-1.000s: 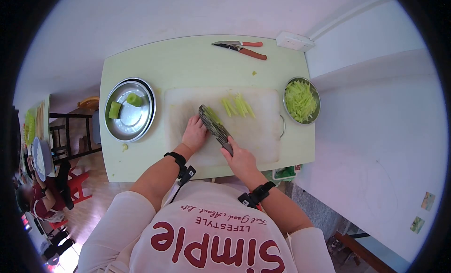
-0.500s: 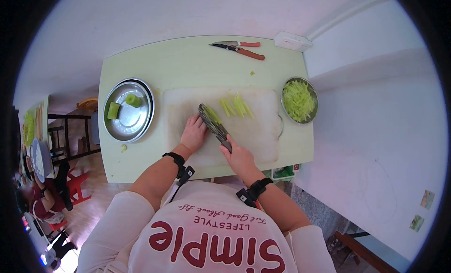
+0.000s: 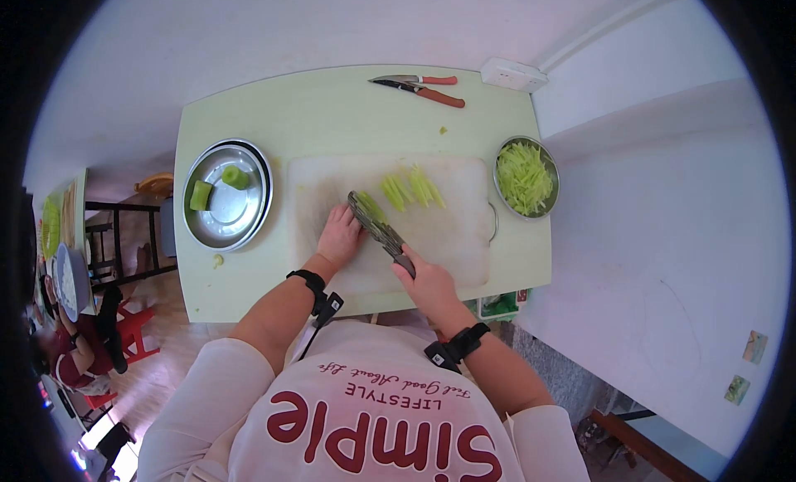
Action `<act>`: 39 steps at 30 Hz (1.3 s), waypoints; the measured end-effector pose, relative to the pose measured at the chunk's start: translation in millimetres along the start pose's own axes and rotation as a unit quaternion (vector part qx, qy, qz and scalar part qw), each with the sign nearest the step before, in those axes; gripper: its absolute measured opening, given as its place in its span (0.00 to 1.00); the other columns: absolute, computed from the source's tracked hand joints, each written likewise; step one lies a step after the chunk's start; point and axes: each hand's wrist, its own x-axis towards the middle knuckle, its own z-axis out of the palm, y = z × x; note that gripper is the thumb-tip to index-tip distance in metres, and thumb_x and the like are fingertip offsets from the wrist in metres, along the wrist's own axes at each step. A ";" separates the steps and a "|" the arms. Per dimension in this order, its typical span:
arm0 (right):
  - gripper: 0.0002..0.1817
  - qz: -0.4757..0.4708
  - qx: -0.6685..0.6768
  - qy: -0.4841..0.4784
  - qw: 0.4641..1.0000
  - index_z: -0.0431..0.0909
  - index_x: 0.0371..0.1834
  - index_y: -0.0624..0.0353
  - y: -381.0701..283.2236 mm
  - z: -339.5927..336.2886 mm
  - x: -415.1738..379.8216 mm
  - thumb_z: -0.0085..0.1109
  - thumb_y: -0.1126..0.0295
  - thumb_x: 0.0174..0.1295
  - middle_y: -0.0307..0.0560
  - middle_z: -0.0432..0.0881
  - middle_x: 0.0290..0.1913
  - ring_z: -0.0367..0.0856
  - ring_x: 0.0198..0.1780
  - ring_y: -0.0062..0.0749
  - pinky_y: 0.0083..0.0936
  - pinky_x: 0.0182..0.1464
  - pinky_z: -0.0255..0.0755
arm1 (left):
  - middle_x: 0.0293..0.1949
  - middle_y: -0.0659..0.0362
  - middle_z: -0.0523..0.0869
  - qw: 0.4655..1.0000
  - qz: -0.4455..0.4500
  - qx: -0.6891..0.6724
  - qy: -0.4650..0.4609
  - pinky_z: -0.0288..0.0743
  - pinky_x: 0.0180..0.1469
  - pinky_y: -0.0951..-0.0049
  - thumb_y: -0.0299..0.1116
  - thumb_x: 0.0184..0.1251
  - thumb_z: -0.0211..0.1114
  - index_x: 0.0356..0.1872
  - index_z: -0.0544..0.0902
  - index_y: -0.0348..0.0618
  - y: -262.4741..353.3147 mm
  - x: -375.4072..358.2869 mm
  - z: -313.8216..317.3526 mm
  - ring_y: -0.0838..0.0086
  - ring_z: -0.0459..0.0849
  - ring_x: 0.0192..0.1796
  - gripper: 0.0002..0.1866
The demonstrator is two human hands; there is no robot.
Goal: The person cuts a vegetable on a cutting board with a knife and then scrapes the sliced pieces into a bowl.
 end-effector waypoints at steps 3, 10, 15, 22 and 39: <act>0.28 -0.015 -0.015 0.024 1.000 0.75 0.59 0.57 1.1 6.1 -0.3 0.53 0.48 0.65 0.59 0.83 0.31 0.83 0.32 0.55 0.43 0.35 0.76 | 0.59 0.51 0.74 1.000 0.001 -0.007 -0.011 0.59 0.68 0.58 0.35 0.64 0.59 0.52 0.77 0.37 -0.4 0.0 -2.3 0.58 0.67 0.66 0.18; 0.28 -0.005 -0.025 0.019 0.999 0.73 0.62 0.57 2.3 13.2 0.2 0.52 0.48 0.66 0.60 0.83 0.29 0.83 0.32 0.55 0.44 0.34 0.76 | 0.59 0.51 0.74 1.000 -0.002 -0.005 -0.013 0.58 0.69 0.57 0.35 0.63 0.59 0.52 0.78 0.37 -1.7 -0.6 1.7 0.58 0.66 0.67 0.18; 0.29 0.011 -0.035 0.003 0.999 0.71 0.64 0.54 1.5 14.0 0.1 0.51 0.47 0.66 0.59 0.83 0.29 0.83 0.32 0.55 0.45 0.35 0.77 | 0.56 0.48 0.75 0.999 0.025 -0.010 0.029 0.63 0.66 0.55 0.30 0.53 0.64 0.52 0.76 0.37 -3.0 -0.2 1.7 0.53 0.70 0.62 0.23; 0.30 0.019 -0.033 0.000 0.999 0.70 0.65 0.53 -2.6 15.7 5.4 0.51 0.46 0.66 0.59 0.83 0.29 0.83 0.32 0.56 0.46 0.36 0.76 | 0.55 0.49 0.75 0.999 0.025 -0.009 0.023 0.62 0.66 0.55 0.30 0.53 0.64 0.52 0.76 0.37 -3.5 -0.2 2.8 0.53 0.70 0.61 0.23; 0.26 0.148 0.212 -0.040 0.965 0.75 0.58 0.62 20.8 3.8 22.9 0.53 0.53 0.67 0.62 0.83 0.39 0.83 0.42 0.49 0.35 0.45 0.75 | 0.54 0.55 0.77 0.998 0.044 -0.043 0.035 0.66 0.65 0.59 0.31 0.56 0.65 0.52 0.77 0.41 -1.5 -1.7 -8.9 0.60 0.70 0.64 0.21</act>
